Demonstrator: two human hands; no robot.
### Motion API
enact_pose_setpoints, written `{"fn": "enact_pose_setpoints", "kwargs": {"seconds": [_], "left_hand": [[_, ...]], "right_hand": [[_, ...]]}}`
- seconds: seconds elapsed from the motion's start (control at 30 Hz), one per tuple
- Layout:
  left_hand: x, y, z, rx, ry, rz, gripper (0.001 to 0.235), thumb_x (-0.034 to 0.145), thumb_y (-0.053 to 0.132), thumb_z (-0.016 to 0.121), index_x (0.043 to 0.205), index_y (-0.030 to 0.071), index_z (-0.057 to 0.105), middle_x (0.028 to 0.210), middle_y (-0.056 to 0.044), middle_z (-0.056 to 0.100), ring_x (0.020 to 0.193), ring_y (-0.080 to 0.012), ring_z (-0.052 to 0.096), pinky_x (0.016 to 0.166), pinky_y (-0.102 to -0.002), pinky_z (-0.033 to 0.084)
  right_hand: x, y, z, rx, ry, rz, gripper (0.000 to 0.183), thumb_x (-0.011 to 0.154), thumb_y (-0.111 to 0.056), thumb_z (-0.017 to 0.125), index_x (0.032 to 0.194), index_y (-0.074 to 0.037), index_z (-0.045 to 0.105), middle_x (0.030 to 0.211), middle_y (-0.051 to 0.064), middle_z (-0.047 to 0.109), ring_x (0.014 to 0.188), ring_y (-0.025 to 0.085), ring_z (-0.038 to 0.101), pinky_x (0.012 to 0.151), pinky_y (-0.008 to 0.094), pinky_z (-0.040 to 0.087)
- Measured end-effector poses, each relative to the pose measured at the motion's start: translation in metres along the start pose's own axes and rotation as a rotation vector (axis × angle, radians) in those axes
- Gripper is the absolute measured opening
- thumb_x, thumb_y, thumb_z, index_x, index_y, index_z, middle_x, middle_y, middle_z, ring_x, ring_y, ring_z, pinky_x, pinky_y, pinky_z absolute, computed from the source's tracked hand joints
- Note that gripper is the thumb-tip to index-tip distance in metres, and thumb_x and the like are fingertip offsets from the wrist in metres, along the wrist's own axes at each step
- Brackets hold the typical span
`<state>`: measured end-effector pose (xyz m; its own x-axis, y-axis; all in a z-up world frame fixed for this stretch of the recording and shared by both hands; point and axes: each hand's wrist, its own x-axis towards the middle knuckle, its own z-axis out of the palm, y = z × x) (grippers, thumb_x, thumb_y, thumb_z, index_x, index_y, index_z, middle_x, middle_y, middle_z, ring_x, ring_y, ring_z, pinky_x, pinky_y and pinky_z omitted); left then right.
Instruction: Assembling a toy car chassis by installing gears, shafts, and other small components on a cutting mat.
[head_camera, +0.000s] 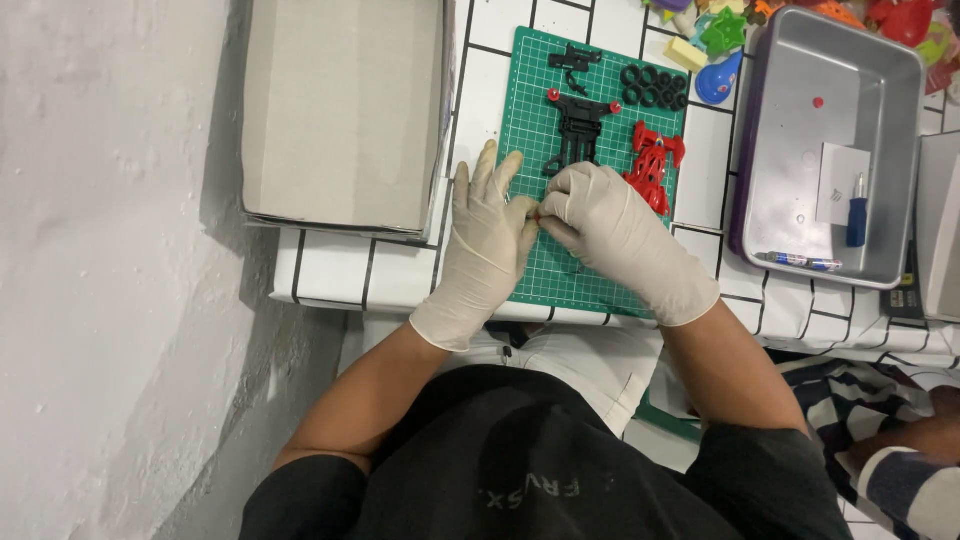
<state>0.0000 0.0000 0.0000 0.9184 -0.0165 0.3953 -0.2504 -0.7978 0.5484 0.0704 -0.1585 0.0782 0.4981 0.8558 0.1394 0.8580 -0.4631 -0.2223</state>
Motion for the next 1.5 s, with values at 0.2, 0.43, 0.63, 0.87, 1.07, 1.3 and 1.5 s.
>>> {"fn": "enact_pose_setpoints", "kwargs": {"seconds": [0.2, 0.43, 0.63, 0.87, 1.07, 1.3, 1.5], "left_hand": [[0.000, 0.001, 0.001, 0.011, 0.006, -0.010, 0.016, 0.088, 0.020, 0.075, 0.099, 0.013, 0.065, 0.149, -0.016, 0.040, 0.151, -0.0416, 0.017, 0.124, -0.059, 0.004], [0.002, 0.002, 0.002, 0.031, 0.029, -0.021, 0.016, 0.089, 0.025, 0.077, 0.095, 0.015, 0.066, 0.148, -0.015, 0.043, 0.150, -0.0402, 0.019, 0.124, -0.058, 0.006], [0.000, 0.001, 0.004, 0.013, 0.030, -0.027, 0.015, 0.090, 0.024, 0.075, 0.094, 0.015, 0.064, 0.149, -0.015, 0.041, 0.150, -0.0398, 0.018, 0.124, -0.059, 0.006], [-0.001, -0.001, 0.005, 0.036, 0.014, -0.021, 0.014, 0.089, 0.025, 0.075, 0.092, 0.016, 0.065, 0.150, -0.014, 0.040, 0.151, -0.0382, 0.016, 0.124, -0.058, 0.006], [0.000, -0.001, 0.004, -0.010, 0.022, 0.001, 0.013, 0.088, 0.019, 0.075, 0.093, 0.013, 0.064, 0.149, -0.016, 0.040, 0.151, -0.0424, 0.015, 0.122, -0.061, 0.009], [-0.001, -0.004, 0.006, 0.020, 0.026, 0.020, 0.015, 0.090, 0.025, 0.073, 0.096, 0.015, 0.064, 0.151, -0.015, 0.039, 0.151, -0.0417, 0.015, 0.122, -0.060, 0.008], [0.000, -0.003, 0.005, 0.031, 0.011, 0.012, 0.015, 0.088, 0.022, 0.074, 0.098, 0.014, 0.066, 0.149, -0.015, 0.040, 0.151, -0.0416, 0.014, 0.123, -0.059, 0.009]], "right_hand": [[-0.003, 0.010, 0.010, -0.039, -0.045, -0.049, 0.008, 0.084, -0.009, 0.078, 0.085, -0.008, 0.070, 0.089, 0.006, 0.069, 0.093, 0.029, 0.067, 0.079, 0.039, 0.055], [-0.004, 0.007, 0.000, 0.081, -0.080, 0.006, 0.007, 0.087, -0.004, 0.075, 0.092, -0.003, 0.071, 0.096, 0.011, 0.071, 0.102, 0.032, 0.068, 0.086, 0.042, 0.056], [-0.006, 0.008, 0.000, 0.080, -0.012, -0.002, 0.007, 0.089, -0.004, 0.076, 0.095, -0.007, 0.074, 0.096, 0.007, 0.072, 0.103, 0.030, 0.070, 0.087, 0.041, 0.055], [-0.003, 0.009, 0.003, -0.025, -0.015, -0.042, 0.008, 0.087, -0.007, 0.078, 0.087, -0.010, 0.071, 0.090, 0.001, 0.071, 0.098, 0.025, 0.069, 0.084, 0.038, 0.055], [-0.001, 0.005, -0.001, -0.045, -0.016, -0.051, 0.006, 0.088, -0.010, 0.078, 0.087, -0.010, 0.072, 0.089, 0.002, 0.071, 0.096, 0.027, 0.069, 0.084, 0.039, 0.054], [-0.003, 0.007, -0.001, -0.028, 0.014, -0.035, 0.006, 0.089, -0.011, 0.077, 0.091, -0.012, 0.071, 0.094, 0.002, 0.072, 0.101, 0.026, 0.071, 0.088, 0.041, 0.055], [0.000, -0.001, -0.007, -0.113, 0.030, -0.047, 0.009, 0.087, -0.014, 0.078, 0.083, -0.014, 0.069, 0.090, -0.002, 0.071, 0.090, 0.023, 0.069, 0.080, 0.038, 0.053]]}}
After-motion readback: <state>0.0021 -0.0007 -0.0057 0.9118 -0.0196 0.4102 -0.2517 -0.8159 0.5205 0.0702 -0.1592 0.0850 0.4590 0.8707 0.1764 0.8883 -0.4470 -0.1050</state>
